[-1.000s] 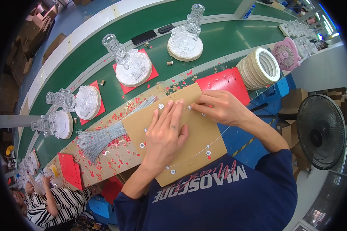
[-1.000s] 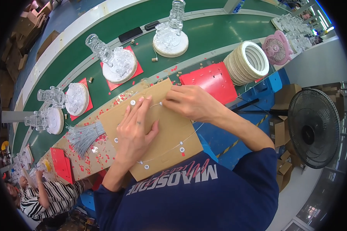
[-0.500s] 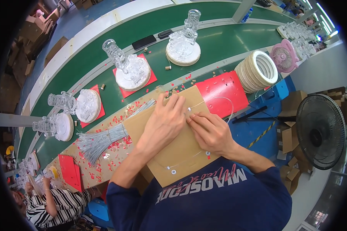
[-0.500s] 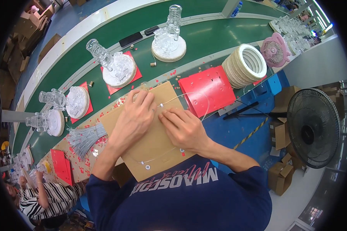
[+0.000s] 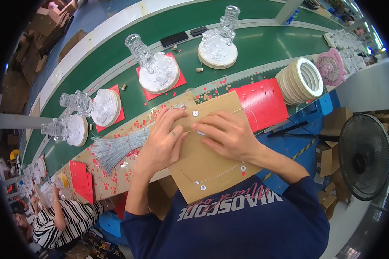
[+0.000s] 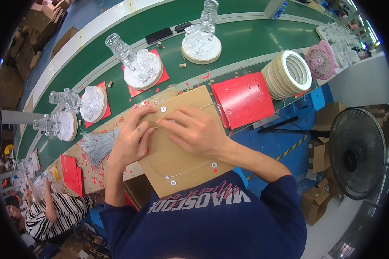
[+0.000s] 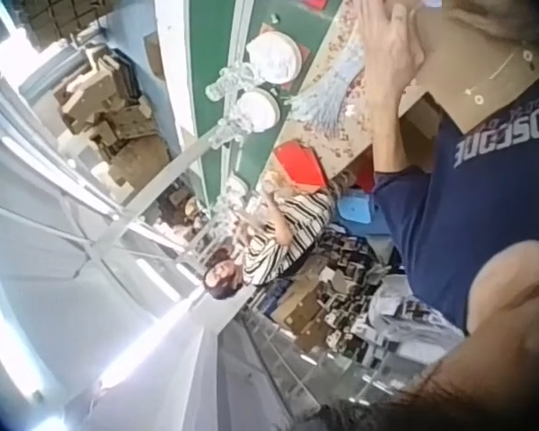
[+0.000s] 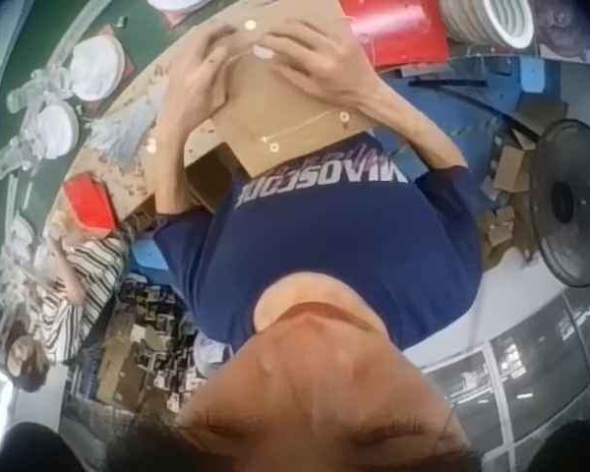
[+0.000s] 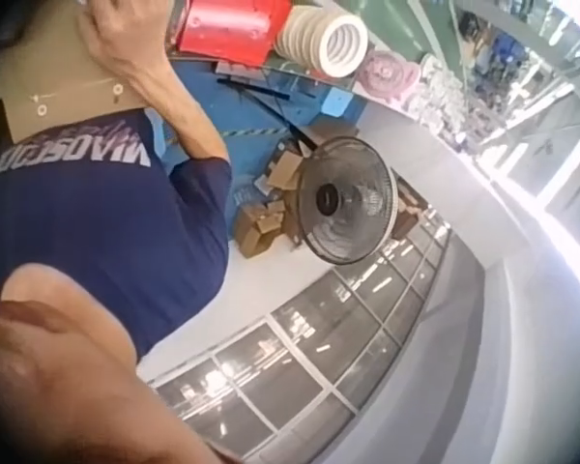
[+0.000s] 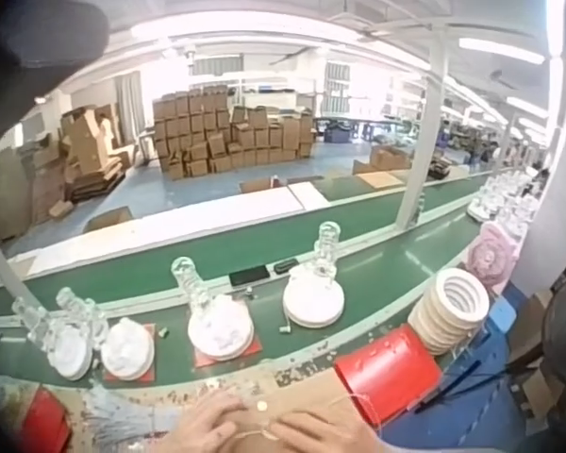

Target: Assembling circular LED light fixtures by attaching components and cardboard templates on an assembly line.

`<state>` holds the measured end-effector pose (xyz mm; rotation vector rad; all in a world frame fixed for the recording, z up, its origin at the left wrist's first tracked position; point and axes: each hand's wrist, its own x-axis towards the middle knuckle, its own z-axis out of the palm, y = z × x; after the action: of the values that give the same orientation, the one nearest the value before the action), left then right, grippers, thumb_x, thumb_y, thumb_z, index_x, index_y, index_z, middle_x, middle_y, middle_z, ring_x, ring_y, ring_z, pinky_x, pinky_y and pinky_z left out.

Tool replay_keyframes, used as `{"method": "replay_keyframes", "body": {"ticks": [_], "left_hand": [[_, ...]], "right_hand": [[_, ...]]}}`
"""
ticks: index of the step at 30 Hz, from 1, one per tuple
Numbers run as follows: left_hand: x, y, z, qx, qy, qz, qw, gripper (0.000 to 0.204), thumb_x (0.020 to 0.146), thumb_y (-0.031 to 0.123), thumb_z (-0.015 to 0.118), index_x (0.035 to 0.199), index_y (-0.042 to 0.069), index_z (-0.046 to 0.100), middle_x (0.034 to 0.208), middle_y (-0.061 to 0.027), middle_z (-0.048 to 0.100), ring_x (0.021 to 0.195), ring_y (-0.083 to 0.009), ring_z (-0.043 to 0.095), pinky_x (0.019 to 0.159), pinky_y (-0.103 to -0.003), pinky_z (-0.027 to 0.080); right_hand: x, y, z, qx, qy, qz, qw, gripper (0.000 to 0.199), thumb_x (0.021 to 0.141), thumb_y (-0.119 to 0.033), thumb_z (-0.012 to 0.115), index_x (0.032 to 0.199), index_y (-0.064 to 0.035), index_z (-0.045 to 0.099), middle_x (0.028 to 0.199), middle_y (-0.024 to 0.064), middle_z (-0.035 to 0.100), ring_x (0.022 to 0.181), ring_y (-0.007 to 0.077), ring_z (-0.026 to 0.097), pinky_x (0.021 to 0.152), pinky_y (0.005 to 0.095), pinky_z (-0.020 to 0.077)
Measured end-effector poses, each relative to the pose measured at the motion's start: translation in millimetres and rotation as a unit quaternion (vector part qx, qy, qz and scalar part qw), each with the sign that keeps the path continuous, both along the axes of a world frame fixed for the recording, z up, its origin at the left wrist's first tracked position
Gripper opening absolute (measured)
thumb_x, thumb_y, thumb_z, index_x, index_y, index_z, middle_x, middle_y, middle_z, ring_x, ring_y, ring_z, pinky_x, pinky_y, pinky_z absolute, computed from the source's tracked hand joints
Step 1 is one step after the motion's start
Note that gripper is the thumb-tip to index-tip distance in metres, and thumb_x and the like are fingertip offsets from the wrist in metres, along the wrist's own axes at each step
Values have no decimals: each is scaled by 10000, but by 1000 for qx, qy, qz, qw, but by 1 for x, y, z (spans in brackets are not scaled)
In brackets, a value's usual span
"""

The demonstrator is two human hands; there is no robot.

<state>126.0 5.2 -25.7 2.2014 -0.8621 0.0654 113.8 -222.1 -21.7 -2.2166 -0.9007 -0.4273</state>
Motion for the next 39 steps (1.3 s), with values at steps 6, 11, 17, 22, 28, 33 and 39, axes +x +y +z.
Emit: {"method": "replay_keyframes", "body": {"ticks": [6,11,17,22,28,33,39], "left_hand": [[-16,11,-18,-51,-37,142,988,279,833,-8,625,1112,-11,599,1401,-199,507,1328,-356,499,1165,-487,318],[-37,-3,-28,-388,296,211,847,805,833,9,606,1550,30,241,1463,-192,446,1363,-300,454,1137,-416,353],[-38,-7,-32,-477,337,162,795,883,816,-30,576,1592,48,162,1553,-175,319,1371,-246,428,1125,-378,365],[-37,-17,-35,-479,301,181,805,882,811,-45,556,1593,49,159,1559,-156,314,1354,-235,445,1117,-373,374],[-37,-18,-30,-459,314,190,809,853,811,-52,521,1586,47,178,1551,-140,324,1316,-216,475,1093,-351,403],[-35,-26,-30,-453,280,224,816,863,792,-36,521,1585,46,190,1520,-151,373,1319,-222,481,1092,-353,403],[-34,-34,-26,-473,291,251,793,886,782,-22,524,1594,54,178,1468,-174,445,1299,-225,508,1092,-356,400]], "right_hand": [[19,8,-15,12,-1,83,996,292,678,-3,724,962,-69,740,895,28,661,759,195,626,638,316,532],[20,10,-13,-5,-18,85,996,323,669,-5,706,983,-69,743,858,25,635,727,182,609,619,308,525],[21,11,-7,-72,-78,72,992,479,652,1,682,1126,-54,726,897,49,601,737,180,608,611,298,526],[22,14,-10,-39,13,109,993,506,658,51,663,1156,-28,708,911,65,594,729,191,617,615,313,546],[28,11,-7,-51,-7,133,990,419,661,55,679,1072,-22,707,916,76,608,755,207,651,633,327,559],[29,12,-7,-55,40,138,988,353,683,49,686,1027,-27,702,919,81,614,763,222,663,640,332,561],[27,14,3,-69,99,125,985,330,696,52,684,1015,-29,701,926,87,624,753,238,666,626,348,552]]}}
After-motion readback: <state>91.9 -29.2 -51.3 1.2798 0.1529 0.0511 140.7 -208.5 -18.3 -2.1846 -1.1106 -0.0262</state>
